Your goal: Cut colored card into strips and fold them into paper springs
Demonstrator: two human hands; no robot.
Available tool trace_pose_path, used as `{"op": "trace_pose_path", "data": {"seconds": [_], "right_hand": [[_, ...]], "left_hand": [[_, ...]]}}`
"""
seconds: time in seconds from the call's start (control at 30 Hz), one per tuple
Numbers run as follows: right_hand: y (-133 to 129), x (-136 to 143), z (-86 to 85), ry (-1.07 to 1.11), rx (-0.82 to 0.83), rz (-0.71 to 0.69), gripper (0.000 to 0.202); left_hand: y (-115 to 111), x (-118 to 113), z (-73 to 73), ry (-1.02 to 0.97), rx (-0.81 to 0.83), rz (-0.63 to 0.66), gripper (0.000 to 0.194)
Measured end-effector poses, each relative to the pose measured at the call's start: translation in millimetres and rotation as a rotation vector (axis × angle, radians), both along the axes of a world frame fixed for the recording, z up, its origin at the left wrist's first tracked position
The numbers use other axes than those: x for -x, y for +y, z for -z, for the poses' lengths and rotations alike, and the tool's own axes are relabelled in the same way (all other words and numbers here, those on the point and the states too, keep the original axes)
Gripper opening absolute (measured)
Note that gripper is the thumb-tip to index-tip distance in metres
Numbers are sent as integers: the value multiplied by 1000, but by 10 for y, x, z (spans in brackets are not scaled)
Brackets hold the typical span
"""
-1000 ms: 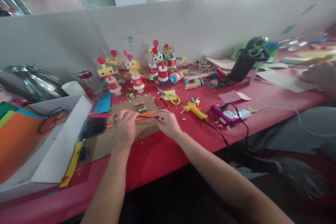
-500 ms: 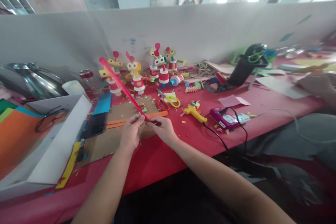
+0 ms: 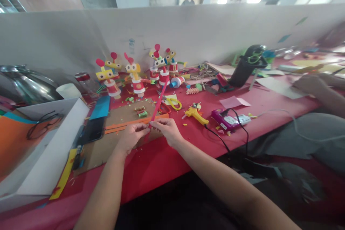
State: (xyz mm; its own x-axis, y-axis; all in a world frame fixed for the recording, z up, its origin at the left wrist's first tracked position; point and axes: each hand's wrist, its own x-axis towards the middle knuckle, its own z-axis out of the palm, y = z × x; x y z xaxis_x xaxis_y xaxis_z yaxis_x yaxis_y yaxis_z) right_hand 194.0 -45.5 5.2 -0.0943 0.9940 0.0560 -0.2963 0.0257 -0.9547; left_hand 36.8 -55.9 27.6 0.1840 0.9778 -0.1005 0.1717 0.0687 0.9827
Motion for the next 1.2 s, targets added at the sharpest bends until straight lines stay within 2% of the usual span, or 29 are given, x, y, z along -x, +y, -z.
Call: {"op": "trace_pose_path", "data": {"seconds": [0.17,0.27,0.37,0.47,0.6,0.77,0.93,1.07,1.13,1.2], "right_hand": [[90,-62,23,91,79,128,19],[136,-87,32,141,120,178,17],[144,-72,49,161,116,200,18],[116,-18,79,137,107,200,19],[53,58,101,87,78,111,23],[33,58,81,83,115,17,24],[105,-14,55,160,181,135,23],[143,-64,28,178,137,243,19],[142,-67,22,169,108,279,18],[129,-52,27,148,88,298,19]], "left_hand": [[44,173,19,272,-33,42,22],[49,241,9,331,-44,70,20],[45,215,1,289,-12,88,25],[52,98,17,190,-12,41,38],[69,-27,49,102,-55,-43,36],[58,43,44,58,77,14,36],[45,156,-1,167,140,78,34],[35,199,-28,175,170,136,33],[32,179,-26,140,178,131,35],[37,123,-10,79,138,72,40]]}}
